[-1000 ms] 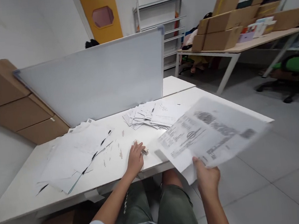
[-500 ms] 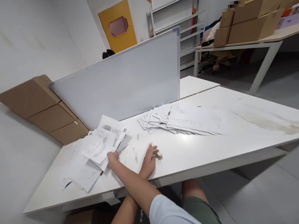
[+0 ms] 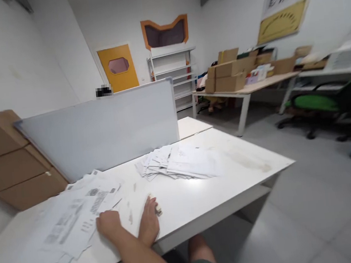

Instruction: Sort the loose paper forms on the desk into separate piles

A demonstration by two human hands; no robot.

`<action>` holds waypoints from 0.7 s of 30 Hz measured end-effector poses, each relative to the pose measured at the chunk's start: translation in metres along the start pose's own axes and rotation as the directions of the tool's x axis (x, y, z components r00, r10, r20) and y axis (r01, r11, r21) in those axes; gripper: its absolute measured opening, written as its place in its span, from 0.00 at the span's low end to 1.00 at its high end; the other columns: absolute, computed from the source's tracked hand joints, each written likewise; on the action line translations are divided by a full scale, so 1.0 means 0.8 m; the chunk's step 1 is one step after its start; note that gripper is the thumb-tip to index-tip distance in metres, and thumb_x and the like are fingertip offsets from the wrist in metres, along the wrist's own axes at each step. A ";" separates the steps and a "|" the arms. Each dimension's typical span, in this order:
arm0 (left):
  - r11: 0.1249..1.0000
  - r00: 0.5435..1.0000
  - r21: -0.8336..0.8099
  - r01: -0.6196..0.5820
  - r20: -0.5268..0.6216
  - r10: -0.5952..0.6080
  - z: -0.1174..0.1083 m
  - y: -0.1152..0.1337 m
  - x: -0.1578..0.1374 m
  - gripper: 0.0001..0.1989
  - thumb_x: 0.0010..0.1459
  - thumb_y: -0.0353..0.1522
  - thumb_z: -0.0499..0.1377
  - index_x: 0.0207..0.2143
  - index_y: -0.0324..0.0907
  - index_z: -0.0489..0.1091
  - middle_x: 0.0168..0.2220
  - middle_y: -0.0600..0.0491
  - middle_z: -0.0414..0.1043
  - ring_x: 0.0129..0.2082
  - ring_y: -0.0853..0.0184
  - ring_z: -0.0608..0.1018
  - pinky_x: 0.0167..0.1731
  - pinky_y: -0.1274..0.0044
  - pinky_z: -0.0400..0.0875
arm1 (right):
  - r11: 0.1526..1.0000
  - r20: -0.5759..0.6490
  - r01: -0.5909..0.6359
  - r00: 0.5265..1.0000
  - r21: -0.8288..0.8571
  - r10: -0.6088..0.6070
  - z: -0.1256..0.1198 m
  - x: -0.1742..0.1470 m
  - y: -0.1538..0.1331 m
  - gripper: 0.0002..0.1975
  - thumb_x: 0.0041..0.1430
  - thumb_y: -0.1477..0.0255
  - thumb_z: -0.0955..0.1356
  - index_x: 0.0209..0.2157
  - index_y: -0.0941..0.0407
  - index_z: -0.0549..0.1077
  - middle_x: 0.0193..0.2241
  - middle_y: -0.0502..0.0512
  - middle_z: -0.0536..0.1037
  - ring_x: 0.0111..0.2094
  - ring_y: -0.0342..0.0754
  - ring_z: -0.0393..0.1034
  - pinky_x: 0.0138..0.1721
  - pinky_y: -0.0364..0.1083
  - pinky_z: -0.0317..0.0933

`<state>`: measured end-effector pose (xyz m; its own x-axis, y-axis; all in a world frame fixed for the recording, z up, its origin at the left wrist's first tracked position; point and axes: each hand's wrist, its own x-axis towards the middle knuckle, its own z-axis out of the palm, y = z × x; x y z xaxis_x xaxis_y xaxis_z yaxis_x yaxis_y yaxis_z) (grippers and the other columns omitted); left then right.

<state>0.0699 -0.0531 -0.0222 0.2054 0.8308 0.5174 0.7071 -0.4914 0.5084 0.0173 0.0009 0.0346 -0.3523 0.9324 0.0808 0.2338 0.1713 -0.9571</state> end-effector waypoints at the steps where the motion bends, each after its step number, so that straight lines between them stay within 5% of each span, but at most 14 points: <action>1: 0.998 0.999 0.057 -0.017 -0.033 0.019 0.005 -0.004 0.000 0.28 0.47 0.17 0.46 0.50 0.40 0.65 0.58 0.45 0.64 0.65 0.58 0.57 0.61 0.56 0.58 | 0.998 -0.042 0.018 0.999 -0.057 -0.021 -0.015 0.003 0.004 0.18 0.62 0.64 0.66 0.51 0.57 0.67 0.50 0.57 0.70 0.46 0.51 0.69 0.45 0.54 0.67; 7: 0.995 0.999 0.093 -0.038 0.019 0.037 0.013 -0.013 0.008 0.31 0.51 0.19 0.46 0.58 0.42 0.60 0.60 0.45 0.62 0.65 0.58 0.56 0.58 0.61 0.64 | 0.928 -0.323 0.057 0.928 -0.367 -0.184 -0.143 0.050 0.006 0.18 0.65 0.68 0.62 0.56 0.55 0.64 0.52 0.59 0.69 0.52 0.52 0.64 0.53 0.57 0.59; 10: 0.993 0.996 0.102 -0.067 0.063 0.061 0.006 -0.008 0.012 0.35 0.46 0.16 0.45 0.58 0.40 0.61 0.63 0.47 0.58 0.67 0.57 0.50 0.61 0.59 0.59 | 0.763 -0.504 -0.206 0.845 -0.613 -0.177 -0.251 0.059 0.023 0.23 0.64 0.71 0.59 0.60 0.57 0.60 0.55 0.64 0.67 0.55 0.53 0.61 0.56 0.54 0.53; 14: 0.989 0.995 0.132 -0.067 0.089 0.056 0.003 -0.005 0.012 0.36 0.44 0.16 0.45 0.57 0.39 0.62 0.63 0.48 0.57 0.67 0.58 0.49 0.62 0.59 0.58 | 0.715 -0.596 -0.427 0.803 -0.554 0.017 -0.362 0.032 0.091 0.40 0.54 0.59 0.67 0.62 0.68 0.55 0.64 0.74 0.52 0.65 0.63 0.42 0.61 0.59 0.37; 17: 0.988 0.995 0.139 -0.068 0.086 0.056 0.002 -0.007 0.012 0.35 0.44 0.16 0.45 0.57 0.40 0.62 0.63 0.49 0.58 0.67 0.58 0.51 0.61 0.60 0.59 | 0.786 -0.685 -0.447 0.727 -0.427 0.042 -0.386 0.011 0.139 0.39 0.54 0.59 0.66 0.62 0.66 0.56 0.63 0.71 0.57 0.65 0.59 0.44 0.62 0.56 0.32; 21: 0.987 0.996 0.144 -0.068 0.069 0.058 0.001 -0.009 0.014 0.35 0.44 0.17 0.45 0.56 0.42 0.63 0.62 0.50 0.59 0.66 0.59 0.53 0.61 0.61 0.60 | 0.875 -0.769 -0.340 0.637 -0.346 -0.056 -0.382 0.000 0.155 0.28 0.57 0.63 0.63 0.55 0.65 0.66 0.52 0.70 0.71 0.58 0.57 0.59 0.60 0.55 0.41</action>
<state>0.0676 -0.0404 -0.0205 0.2926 0.8168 0.4972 0.7814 -0.5040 0.3680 0.3234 0.1190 0.0010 0.4588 0.8292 0.3193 0.6375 -0.0568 -0.7684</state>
